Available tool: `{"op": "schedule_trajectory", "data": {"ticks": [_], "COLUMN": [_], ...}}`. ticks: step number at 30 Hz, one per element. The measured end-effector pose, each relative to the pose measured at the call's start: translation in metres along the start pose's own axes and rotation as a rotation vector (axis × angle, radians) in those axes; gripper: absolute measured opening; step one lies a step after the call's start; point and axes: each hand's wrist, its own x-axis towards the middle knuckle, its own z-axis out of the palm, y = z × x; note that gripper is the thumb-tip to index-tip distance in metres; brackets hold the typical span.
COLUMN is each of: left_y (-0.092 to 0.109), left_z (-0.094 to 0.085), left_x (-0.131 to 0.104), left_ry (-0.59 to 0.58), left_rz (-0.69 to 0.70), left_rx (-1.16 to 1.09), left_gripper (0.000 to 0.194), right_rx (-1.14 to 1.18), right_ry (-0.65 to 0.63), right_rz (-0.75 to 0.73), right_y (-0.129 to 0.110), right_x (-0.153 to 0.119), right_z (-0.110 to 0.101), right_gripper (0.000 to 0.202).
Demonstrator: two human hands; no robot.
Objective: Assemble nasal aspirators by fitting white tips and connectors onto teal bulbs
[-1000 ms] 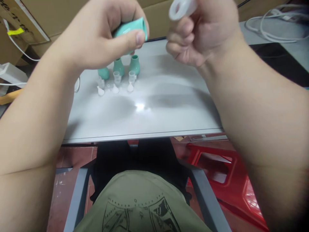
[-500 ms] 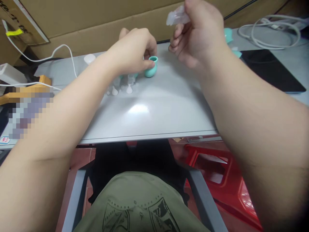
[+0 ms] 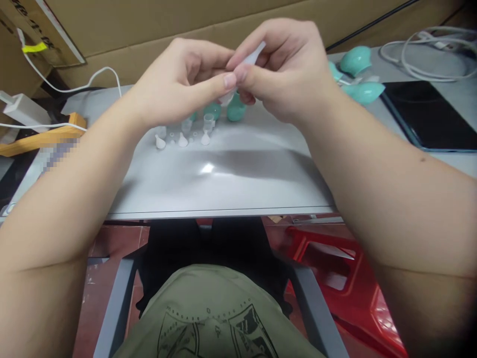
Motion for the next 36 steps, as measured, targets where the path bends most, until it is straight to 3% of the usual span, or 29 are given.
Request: {"op": "schedule_trajectory", "data": {"ticks": [3, 8, 11, 16, 24, 30, 33, 36], "left_y": [0.003, -0.007, -0.008, -0.013, -0.025, -0.035, -0.043, -0.052], "left_z": [0.005, 0.006, 0.009, 0.017, 0.015, 0.014, 0.012, 0.010], "left_x": [-0.019, -0.032, -0.029, -0.026, -0.029, -0.025, -0.025, -0.025], "left_ry": [0.034, 0.087, 0.147, 0.260, 0.323, 0.352, 0.376, 0.435], "left_rz": [-0.054, -0.131, -0.124, -0.103, -0.062, 0.026, 0.024, 0.148], "left_rx": [-0.400, -0.423, -0.388, -0.301, -0.225, -0.229, -0.182, -0.151], "left_gripper": [0.053, 0.041, 0.044, 0.034, 0.053, 0.037, 0.033, 0.038], "right_rx": [-0.034, 0.008, -0.008, -0.099, -0.235, -0.263, -0.207, -0.213], "right_ry": [-0.158, -0.241, -0.220, -0.118, 0.045, 0.103, 0.169, 0.127], "right_rz": [-0.039, 0.009, 0.042, 0.016, 0.030, 0.072, 0.030, 0.068], "right_y": [-0.004, -0.001, -0.003, -0.008, -0.011, -0.015, -0.017, -0.028], "right_x": [-0.005, -0.008, -0.008, -0.008, -0.014, -0.014, -0.011, -0.010], "right_z": [0.007, 0.006, 0.004, 0.005, 0.017, 0.024, 0.020, 0.005], "right_gripper": [0.032, 0.015, 0.015, 0.023, 0.036, 0.043, 0.054, 0.057]}}
